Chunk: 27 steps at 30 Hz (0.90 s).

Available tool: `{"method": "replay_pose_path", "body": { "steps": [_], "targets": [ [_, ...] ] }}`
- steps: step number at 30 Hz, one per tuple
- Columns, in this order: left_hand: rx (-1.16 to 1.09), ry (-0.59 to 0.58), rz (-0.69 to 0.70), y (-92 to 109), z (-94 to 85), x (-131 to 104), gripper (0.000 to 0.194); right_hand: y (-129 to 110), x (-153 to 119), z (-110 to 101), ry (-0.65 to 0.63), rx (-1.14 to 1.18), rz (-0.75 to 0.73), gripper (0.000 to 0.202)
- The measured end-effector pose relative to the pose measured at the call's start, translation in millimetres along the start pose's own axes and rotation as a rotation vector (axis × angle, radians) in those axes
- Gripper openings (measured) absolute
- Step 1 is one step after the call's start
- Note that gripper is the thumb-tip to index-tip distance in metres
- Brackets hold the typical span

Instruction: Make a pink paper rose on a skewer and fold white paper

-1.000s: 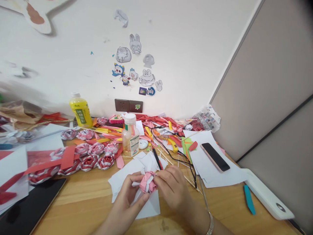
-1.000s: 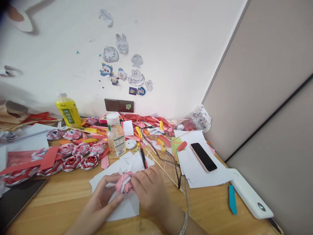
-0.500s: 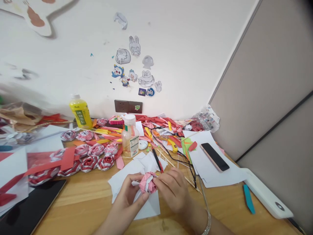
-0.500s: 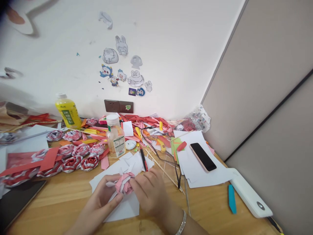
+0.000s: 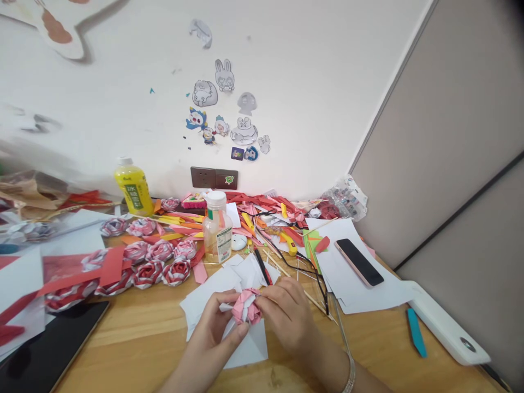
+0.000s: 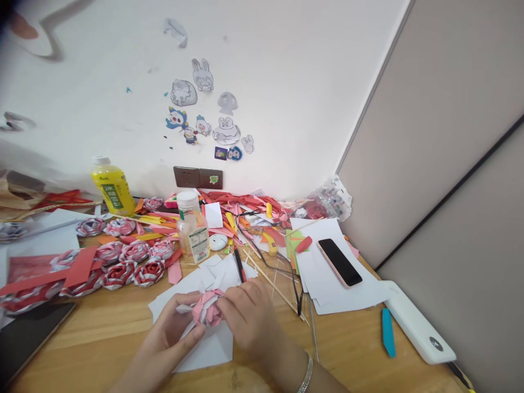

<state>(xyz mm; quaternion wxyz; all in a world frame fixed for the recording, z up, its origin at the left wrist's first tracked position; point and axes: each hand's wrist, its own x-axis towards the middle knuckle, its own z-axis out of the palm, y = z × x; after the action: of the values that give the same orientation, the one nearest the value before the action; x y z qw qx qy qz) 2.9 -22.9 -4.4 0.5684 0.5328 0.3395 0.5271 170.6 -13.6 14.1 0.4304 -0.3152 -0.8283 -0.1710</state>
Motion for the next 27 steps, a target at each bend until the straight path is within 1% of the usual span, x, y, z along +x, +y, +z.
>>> {"method": "replay_pose_path", "body": {
  "steps": [5, 11, 13, 16, 18, 21, 24, 27],
  "targets": [
    [0.001, 0.011, -0.022, 5.9, 2.5, 0.8, 0.024, -0.3, -3.8, 3.3, -0.004, 0.034, 0.086, 0.012],
    [-0.005, 0.027, -0.058, 10.5, 4.3, 2.5, 0.025, -2.2, -7.1, 6.2, -0.100, 0.053, 0.147, 0.016],
    [-0.010, 0.040, -0.080, 9.6, 3.3, 3.5, 0.027, -2.9, -6.4, 7.2, -0.087, 0.061, 0.164, 0.017],
    [-0.020, 0.050, -0.114, 7.6, 1.2, 4.7, 0.029, -4.0, -3.7, 7.3, -0.001, 0.051, 0.177, 0.016],
    [-0.020, 0.044, -0.108, 6.8, 0.2, 4.7, 0.029, -4.9, -1.6, 6.9, 0.035, 0.033, 0.183, 0.015],
    [-0.008, 0.031, -0.091, 6.1, 0.1, 4.0, 0.028, -6.5, 0.2, 7.2, 0.025, 0.023, 0.196, 0.016],
    [-0.008, 0.031, -0.108, 4.6, 0.0, 4.2, 0.027, -8.0, -0.4, 8.8, 0.021, 0.038, 0.208, 0.019],
    [-0.007, 0.048, -0.115, 1.7, -2.0, 6.0, 0.029, -8.5, -2.4, 9.2, -0.018, 0.102, 0.271, 0.018]
  ]
}}
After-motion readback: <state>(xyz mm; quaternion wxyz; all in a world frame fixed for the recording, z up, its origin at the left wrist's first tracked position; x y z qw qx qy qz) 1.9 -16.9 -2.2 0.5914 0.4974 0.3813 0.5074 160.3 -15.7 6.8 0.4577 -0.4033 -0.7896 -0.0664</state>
